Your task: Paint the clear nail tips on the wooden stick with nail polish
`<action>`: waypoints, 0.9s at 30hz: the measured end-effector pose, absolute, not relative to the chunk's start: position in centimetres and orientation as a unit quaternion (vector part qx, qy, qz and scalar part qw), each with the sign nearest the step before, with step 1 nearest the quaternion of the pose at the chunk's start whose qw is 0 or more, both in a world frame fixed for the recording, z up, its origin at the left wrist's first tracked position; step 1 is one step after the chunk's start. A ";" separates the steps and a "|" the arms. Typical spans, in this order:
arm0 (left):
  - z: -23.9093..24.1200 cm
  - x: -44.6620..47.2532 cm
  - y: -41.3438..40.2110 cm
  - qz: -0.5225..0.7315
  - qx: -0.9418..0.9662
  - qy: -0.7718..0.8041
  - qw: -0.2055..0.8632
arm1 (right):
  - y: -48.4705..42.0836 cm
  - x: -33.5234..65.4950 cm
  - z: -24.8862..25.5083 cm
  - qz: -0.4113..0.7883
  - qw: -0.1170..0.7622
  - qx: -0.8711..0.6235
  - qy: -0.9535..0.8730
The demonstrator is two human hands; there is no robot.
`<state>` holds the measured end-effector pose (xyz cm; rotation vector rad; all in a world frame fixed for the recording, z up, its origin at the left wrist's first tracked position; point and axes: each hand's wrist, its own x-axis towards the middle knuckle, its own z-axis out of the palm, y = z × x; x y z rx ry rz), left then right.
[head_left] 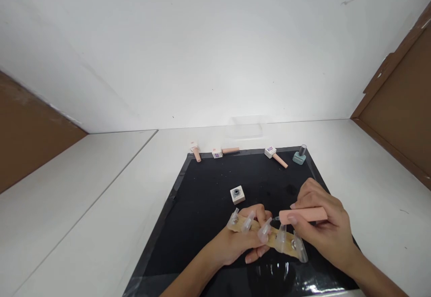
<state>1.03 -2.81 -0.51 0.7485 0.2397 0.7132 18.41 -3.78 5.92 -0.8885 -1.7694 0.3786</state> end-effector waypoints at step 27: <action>-1.0 1.5 -2.5 0.344 0.346 0.106 0.866 | -3.5 18.4 6.6 0.198 0.512 -0.305 -0.778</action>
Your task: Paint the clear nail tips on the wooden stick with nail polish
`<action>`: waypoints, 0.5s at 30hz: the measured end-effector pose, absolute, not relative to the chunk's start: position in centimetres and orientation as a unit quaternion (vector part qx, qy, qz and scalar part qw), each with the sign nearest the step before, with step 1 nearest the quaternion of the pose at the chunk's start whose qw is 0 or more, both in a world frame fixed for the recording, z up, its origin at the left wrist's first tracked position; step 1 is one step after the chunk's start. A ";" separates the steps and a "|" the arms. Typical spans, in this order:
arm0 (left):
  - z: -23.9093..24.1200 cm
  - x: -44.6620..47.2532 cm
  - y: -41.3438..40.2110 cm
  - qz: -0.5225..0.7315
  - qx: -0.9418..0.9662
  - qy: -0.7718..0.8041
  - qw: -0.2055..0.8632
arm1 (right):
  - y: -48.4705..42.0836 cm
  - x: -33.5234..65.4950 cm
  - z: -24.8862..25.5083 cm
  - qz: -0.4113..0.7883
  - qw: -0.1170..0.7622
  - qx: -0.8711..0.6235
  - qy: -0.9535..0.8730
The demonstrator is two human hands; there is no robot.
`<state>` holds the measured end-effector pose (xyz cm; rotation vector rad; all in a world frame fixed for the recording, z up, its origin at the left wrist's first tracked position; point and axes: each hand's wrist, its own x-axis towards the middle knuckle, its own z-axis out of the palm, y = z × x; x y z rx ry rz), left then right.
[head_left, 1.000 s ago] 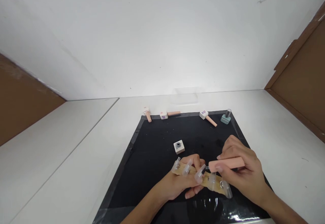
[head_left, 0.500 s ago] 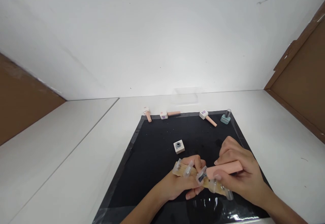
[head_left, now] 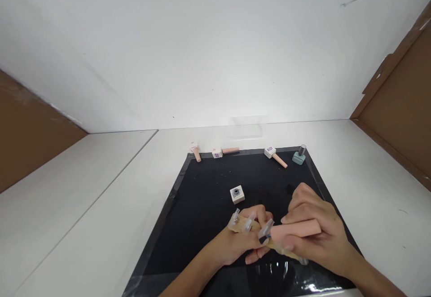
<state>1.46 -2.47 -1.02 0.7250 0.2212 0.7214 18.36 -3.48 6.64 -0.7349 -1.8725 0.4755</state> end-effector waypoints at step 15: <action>-0.6 1.2 -2.6 0.329 0.335 0.091 0.878 | -3.5 18.4 6.6 0.119 0.528 -0.337 -0.770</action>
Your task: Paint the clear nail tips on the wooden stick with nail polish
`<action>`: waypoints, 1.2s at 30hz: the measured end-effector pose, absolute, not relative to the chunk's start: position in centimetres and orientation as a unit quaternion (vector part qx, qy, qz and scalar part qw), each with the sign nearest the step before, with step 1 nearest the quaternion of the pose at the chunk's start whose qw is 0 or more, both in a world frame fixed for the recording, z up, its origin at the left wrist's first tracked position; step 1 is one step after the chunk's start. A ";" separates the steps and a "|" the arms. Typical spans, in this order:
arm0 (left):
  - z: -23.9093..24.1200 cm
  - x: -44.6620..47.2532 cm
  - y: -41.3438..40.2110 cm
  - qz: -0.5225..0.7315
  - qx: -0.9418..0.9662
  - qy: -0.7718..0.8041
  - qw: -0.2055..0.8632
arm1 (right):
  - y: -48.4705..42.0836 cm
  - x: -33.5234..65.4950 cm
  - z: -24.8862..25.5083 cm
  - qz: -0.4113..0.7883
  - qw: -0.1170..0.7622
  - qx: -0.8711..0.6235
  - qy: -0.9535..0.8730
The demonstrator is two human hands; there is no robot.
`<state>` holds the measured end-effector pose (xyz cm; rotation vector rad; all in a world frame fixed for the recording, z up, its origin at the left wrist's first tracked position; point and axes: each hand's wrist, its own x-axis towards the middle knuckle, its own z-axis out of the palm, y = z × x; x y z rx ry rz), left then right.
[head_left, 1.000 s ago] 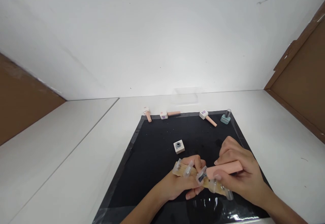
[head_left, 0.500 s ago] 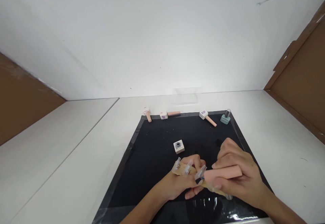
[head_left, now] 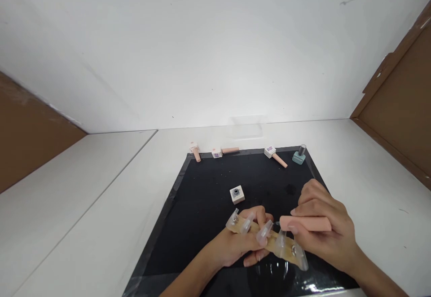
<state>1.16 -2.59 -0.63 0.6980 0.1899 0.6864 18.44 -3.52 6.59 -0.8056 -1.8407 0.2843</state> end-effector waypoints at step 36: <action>0.0 1.3 -2.9 0.263 0.215 0.149 0.929 | -4.1 18.6 5.3 0.476 0.493 -0.298 -0.665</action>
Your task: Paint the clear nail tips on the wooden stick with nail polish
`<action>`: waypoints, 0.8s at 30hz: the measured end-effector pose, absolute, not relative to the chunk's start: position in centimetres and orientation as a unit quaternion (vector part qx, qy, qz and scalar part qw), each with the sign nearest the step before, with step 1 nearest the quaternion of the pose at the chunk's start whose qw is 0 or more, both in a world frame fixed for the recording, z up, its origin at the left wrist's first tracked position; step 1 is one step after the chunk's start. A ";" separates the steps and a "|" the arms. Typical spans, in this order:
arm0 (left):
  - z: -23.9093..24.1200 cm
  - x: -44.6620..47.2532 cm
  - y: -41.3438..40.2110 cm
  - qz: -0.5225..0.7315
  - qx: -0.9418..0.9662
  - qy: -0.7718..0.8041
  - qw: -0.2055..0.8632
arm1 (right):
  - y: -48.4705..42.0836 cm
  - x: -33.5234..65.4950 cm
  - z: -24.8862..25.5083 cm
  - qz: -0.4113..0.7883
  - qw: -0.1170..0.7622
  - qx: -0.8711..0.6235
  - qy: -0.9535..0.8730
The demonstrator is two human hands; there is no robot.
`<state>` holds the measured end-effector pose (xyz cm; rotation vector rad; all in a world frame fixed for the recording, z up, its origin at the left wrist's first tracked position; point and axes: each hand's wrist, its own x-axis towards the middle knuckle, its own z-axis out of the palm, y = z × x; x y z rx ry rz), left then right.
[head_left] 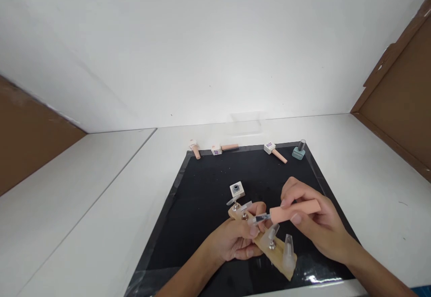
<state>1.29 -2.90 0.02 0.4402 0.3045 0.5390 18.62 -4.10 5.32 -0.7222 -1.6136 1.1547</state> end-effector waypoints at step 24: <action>-0.9 1.4 -2.7 0.246 0.221 0.087 0.940 | -3.6 19.1 5.8 0.398 0.457 -0.287 -0.741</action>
